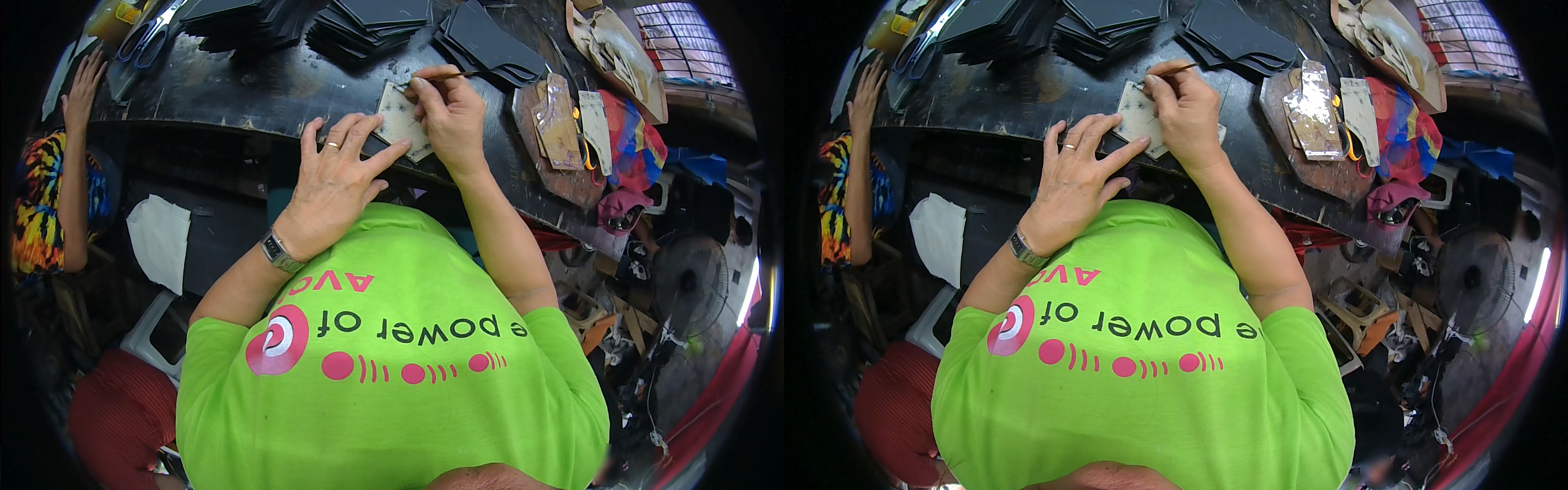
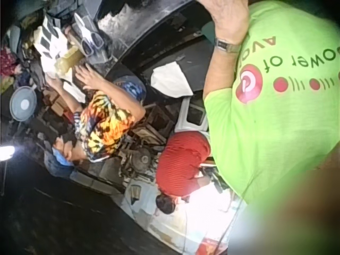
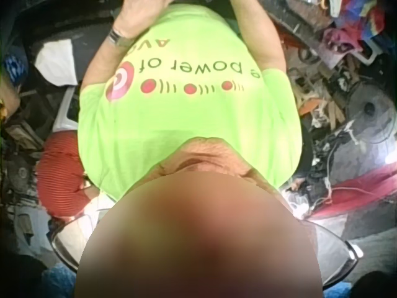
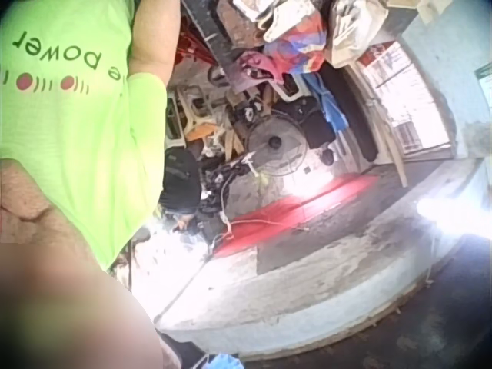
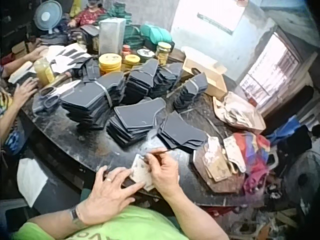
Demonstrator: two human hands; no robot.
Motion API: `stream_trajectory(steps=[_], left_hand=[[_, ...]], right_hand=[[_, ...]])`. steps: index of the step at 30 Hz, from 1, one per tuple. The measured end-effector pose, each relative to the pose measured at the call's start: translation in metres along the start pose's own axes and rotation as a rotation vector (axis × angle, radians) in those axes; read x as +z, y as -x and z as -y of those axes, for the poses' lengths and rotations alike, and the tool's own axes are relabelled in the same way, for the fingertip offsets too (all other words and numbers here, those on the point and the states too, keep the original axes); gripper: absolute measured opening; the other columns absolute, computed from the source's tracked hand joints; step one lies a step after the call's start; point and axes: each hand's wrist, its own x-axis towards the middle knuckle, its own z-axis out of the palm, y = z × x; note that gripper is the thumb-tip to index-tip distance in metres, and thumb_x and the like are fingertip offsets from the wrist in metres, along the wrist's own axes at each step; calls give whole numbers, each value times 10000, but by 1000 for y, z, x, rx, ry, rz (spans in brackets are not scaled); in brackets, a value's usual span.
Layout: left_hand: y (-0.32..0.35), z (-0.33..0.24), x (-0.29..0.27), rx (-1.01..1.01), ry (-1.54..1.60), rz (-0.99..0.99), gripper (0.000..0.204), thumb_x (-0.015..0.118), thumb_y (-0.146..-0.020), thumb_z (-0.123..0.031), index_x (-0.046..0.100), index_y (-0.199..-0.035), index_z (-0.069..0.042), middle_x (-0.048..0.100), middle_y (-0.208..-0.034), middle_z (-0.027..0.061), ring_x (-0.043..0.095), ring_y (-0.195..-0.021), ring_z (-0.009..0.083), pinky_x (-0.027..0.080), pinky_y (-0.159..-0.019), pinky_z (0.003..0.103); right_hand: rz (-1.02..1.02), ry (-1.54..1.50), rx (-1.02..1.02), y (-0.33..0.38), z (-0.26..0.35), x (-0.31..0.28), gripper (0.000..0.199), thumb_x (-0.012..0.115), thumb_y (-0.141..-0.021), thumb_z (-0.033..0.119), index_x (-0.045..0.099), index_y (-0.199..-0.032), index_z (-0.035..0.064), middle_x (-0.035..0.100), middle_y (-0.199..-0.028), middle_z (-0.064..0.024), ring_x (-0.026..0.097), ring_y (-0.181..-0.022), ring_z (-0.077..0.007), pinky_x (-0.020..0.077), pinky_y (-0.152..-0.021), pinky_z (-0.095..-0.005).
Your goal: The person repeatedly places a light-colored template on top of dark material pieces and uses a small pointed tool to mark the material along the template edges. The template is lifted and repositioned on different pieces throughout the clip.
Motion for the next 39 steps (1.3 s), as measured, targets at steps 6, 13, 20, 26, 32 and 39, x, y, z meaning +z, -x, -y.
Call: stream_trajectory(steps=[6, 13, 20, 26, 32, 39], left_hand=[[-1, 2, -1, -1, 24, 4, 617, 826, -860, -246, 623, -1440, -308, 469, -1507, 78, 417, -1435, 270, 255, -1196, 591], [-2, 2, -1, 2, 23, 4, 614, 830, -856, -251, 629, -1433, -307, 467, -1510, 76, 416, -1434, 269, 258, -1197, 587], [-2, 2, 0, -7, 17, 12, 622, 840, -841, -248, 636, -1427, -297, 474, -1503, 74, 418, -1434, 270, 258, -1198, 585], [-3, 2, -3, -29, 24, 52, 662, 857, -812, -226, 645, -1435, -299, 477, -1517, 67, 424, -1447, 274, 278, -1199, 580], [-2, 2, 0, -6, 52, -13, 618, 843, -836, -239, 645, -1420, -287, 481, -1505, 82, 416, -1439, 281, 260, -1202, 584], [-1, 2, 0, -12, 55, -15, 629, 840, -839, -243, 636, -1433, -292, 482, -1501, 79, 414, -1439, 276, 256, -1210, 579]], right_hand=[[10, 137, -87, 0, 0, 1, 74, 684, -1014, 48, 691, -1077, 9, 723, -870, -33, 608, -711, -70, 504, -644, -233], [47, 67, -78, 2, -2, -1, 103, 686, -1026, 91, 700, -1093, 14, 741, -919, -35, 608, -709, -50, 476, -617, -205], [64, 47, 7, -3, 0, -5, 77, 691, -1012, 93, 694, -1055, 30, 749, -914, -50, 653, -701, -103, 481, -591, -244], [24, 601, -650, 8, 1, 14, 167, 679, -838, -39, 656, -972, 58, 696, -887, -109, 700, -810, -310, 577, -719, -395], [59, -71, -35, 11, 1, 0, 78, 665, -1018, 64, 671, -1049, -7, 717, -866, -46, 649, -749, -116, 535, -684, -266], [167, 157, -202, 11, 1, 1, 54, 661, -993, 46, 659, -1012, -5, 714, -833, -82, 667, -748, -122, 538, -694, -280]])
